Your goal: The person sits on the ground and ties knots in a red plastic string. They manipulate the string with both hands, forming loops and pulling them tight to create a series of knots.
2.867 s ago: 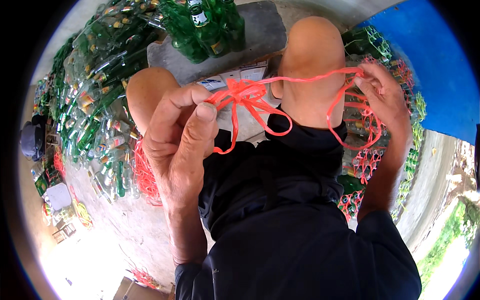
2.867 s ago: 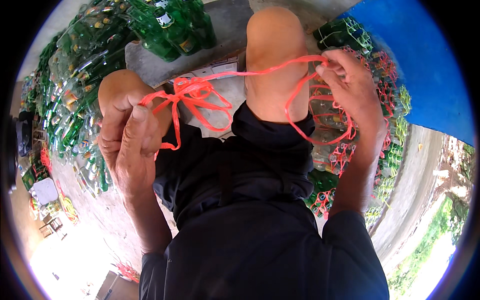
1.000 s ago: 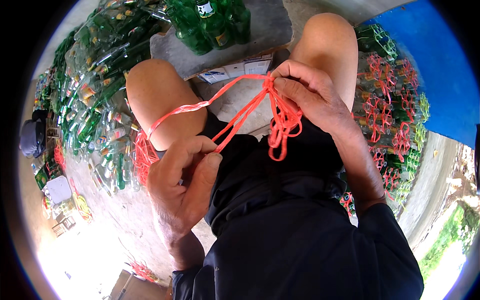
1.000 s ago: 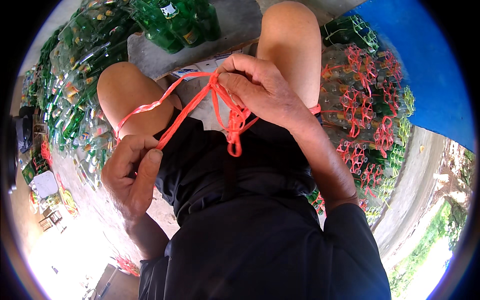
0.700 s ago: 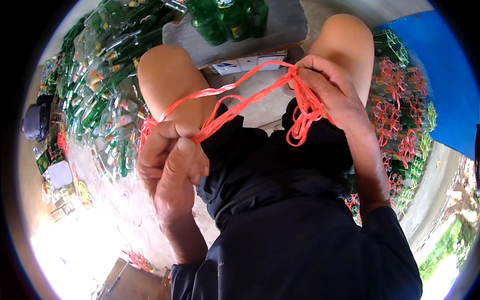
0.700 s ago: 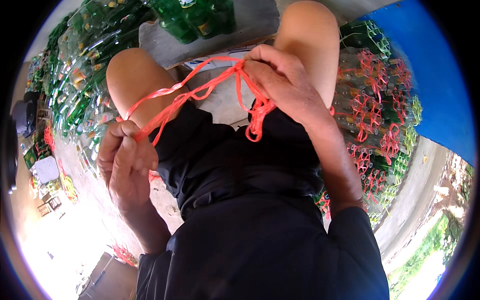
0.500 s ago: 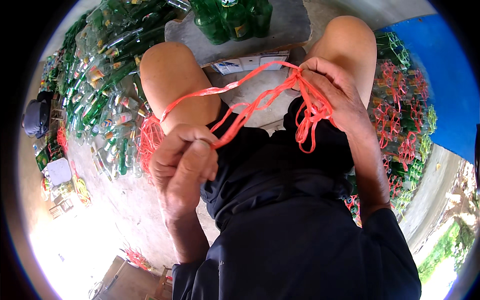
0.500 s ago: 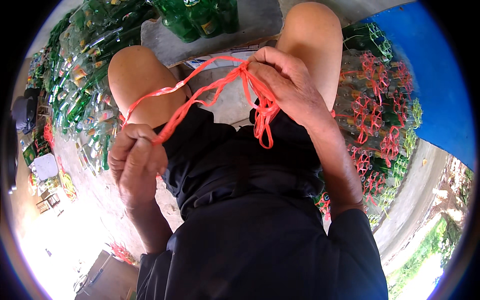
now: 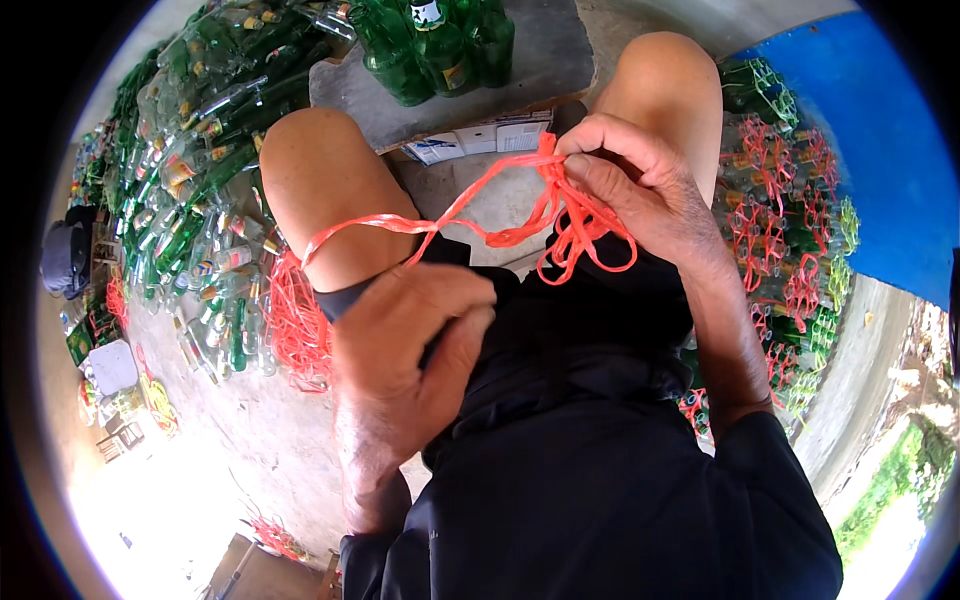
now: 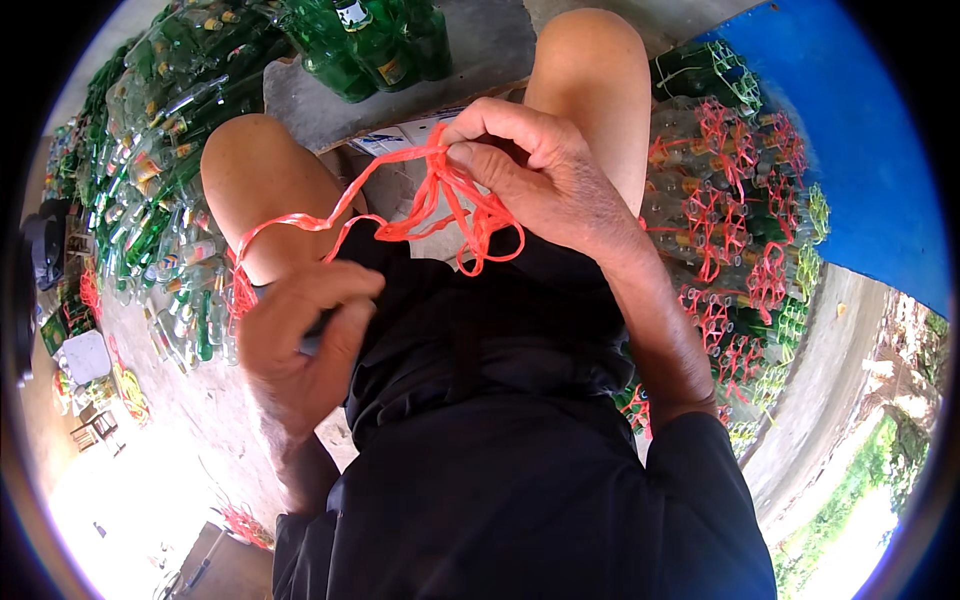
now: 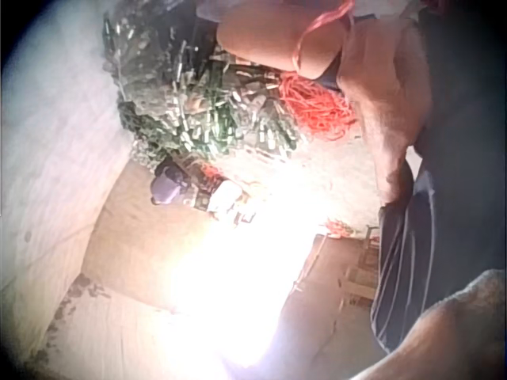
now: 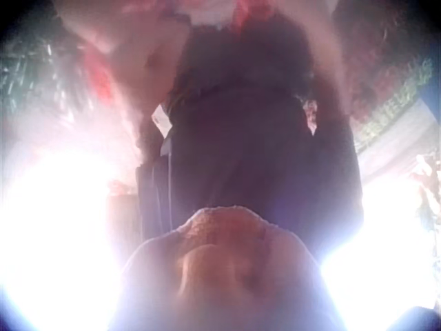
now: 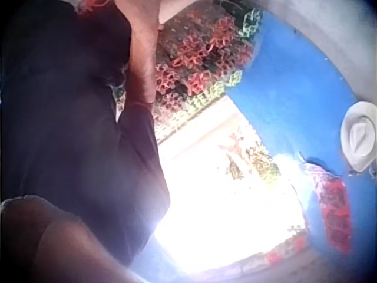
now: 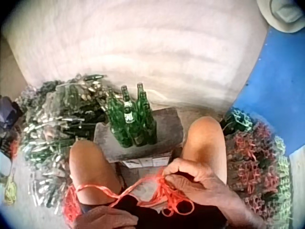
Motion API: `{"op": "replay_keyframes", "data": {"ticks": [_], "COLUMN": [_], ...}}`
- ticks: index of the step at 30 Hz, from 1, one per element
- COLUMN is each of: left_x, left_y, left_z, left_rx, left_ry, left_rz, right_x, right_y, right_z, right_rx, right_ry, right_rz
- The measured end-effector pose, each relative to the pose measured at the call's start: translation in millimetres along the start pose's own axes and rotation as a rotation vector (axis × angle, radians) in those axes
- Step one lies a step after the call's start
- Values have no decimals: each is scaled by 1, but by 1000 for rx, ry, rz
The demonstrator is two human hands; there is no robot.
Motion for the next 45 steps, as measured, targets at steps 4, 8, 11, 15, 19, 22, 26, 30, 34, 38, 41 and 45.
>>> {"op": "replay_keyframes", "data": {"ticks": [4,8,11,15,19,22,26,30,34,38,41,45], "left_x": [1,-14,-33,-40,-43,-44,-52,-57,-60,-55,-56,-60], "left_y": [6,-9,-21,-26,-37,-34,-37,-35,-37,-35,-32,-33], "left_z": [31,45,46,45,45,46,44,41,41,43,44,47], "left_rx": [11,-149,41,189,143,177,190,264,287,346,383,395], "left_ry": [222,106,39,-85,-111,-109,-89,-102,-104,-73,-19,6], "left_rz": [-53,96,-186,-467,-475,-537,-587,-604,-557,-657,-771,-859], "right_x": [-4,-10,-10,-11,-12,-14,-15,-15,-13,-6,-7,-27], "right_y": [-10,-21,-22,-18,-17,-17,-19,-21,-19,-38,-60,-52], "right_z": [0,4,5,6,8,9,10,11,8,-1,-14,-34], "right_rx": [23,52,91,123,136,152,168,200,222,480,517,174], "right_ry": [-69,-106,-122,-131,-127,-121,-130,-142,-44,251,290,83], "right_rz": [-2,-84,-117,-98,-97,-70,-76,-110,-167,-486,-542,-465]}}
Point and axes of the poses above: each hand's wrist, its own z-axis towards the middle knuckle, its own x-axis out of the back of the hand, y = z × x, the point moved 3 cm from there along z, towards the middle knuckle, and after that the axes turned 6 degrees about z, right-handed, at the moved point
